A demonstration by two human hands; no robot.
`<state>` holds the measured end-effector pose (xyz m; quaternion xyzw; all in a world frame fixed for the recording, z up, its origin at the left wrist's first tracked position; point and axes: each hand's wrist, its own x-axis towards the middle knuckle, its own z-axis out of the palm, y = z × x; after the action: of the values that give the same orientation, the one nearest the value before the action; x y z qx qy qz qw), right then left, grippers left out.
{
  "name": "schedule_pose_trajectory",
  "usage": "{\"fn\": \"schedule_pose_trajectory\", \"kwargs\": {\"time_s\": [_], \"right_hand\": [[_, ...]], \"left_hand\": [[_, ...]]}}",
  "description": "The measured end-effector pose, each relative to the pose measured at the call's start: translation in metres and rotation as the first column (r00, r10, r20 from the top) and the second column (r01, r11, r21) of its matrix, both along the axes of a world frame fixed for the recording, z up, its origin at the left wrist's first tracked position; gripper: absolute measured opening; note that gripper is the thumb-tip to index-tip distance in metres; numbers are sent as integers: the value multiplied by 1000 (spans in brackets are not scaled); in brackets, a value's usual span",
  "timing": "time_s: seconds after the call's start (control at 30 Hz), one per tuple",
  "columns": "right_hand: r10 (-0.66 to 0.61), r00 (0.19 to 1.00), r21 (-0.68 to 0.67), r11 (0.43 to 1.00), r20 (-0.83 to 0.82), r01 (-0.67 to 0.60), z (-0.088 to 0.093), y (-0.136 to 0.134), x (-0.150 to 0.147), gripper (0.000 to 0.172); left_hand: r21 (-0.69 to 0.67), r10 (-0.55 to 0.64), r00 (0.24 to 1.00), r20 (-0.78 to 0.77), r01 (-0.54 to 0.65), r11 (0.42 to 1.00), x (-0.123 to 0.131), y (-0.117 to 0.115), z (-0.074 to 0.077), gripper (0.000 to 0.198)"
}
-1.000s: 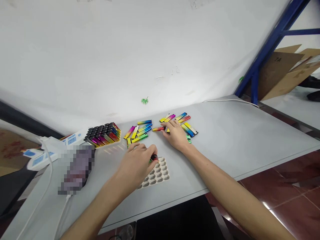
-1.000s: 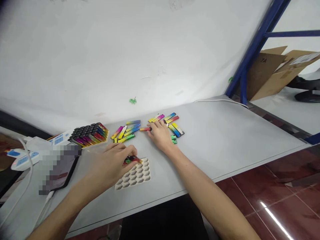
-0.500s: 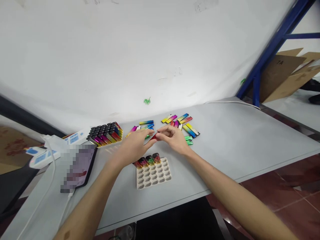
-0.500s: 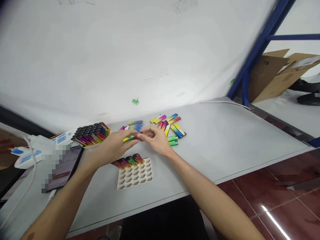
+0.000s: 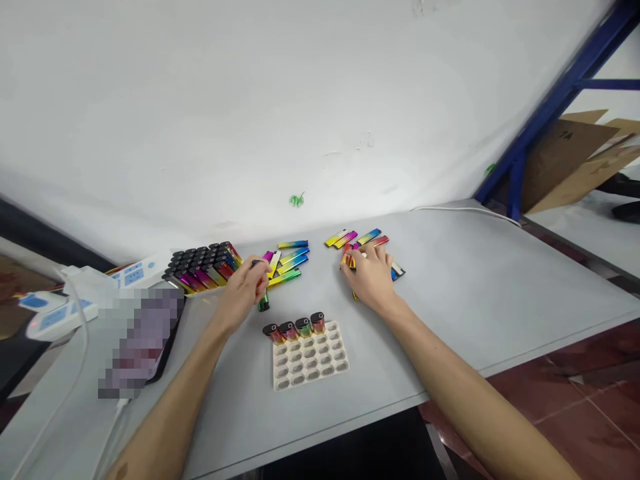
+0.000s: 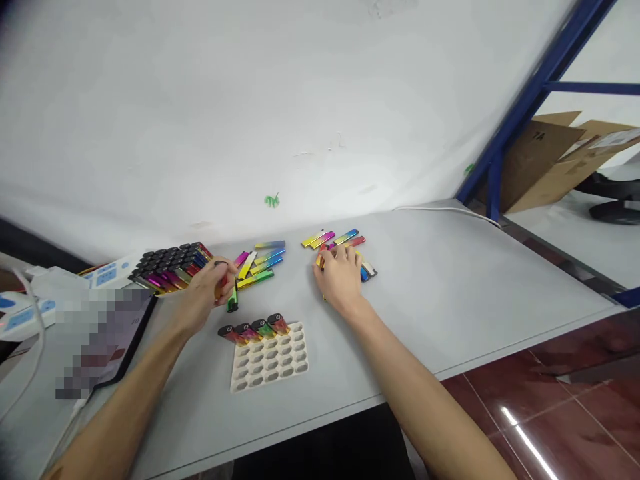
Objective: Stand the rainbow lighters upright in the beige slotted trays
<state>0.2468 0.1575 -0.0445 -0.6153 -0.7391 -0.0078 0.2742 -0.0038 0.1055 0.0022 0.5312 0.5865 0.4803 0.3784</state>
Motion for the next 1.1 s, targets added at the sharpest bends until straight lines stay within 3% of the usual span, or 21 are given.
{"fn": "schedule_pose_trajectory", "kwargs": {"time_s": [0.1,0.17,0.37,0.47,0.73,0.93,1.1], "right_hand": [[16,997,-22,1000,72,-15,-2,-2,-1,29],[34,996,-19,999,77,-33,-2,-4,-4,28],[100,992,1,995,81,-101,-3,-10,-11,24],[117,990,-7,993,78,-117,-4,-12,-13,25],[144,986,-20,990,83,-143,-4,-14,-14,26],[188,980,-29,982,66,-187,-3,-15,-14,26],[196,978,-40,980,67,-194,-2,-16,-15,24]], "left_hand": [[-22,15,986,164,-11,1000,0,3,-16,46],[-62,90,971,222,-78,995,3,4,-18,48],[-18,91,901,423,-92,996,10,-1,-5,21],[10,95,868,487,-114,993,6,-3,-1,18],[22,145,880,453,-173,985,5,-4,-1,26],[40,64,892,448,-91,995,10,-7,-3,21],[72,63,887,456,-108,991,10,-6,-5,15]]}}
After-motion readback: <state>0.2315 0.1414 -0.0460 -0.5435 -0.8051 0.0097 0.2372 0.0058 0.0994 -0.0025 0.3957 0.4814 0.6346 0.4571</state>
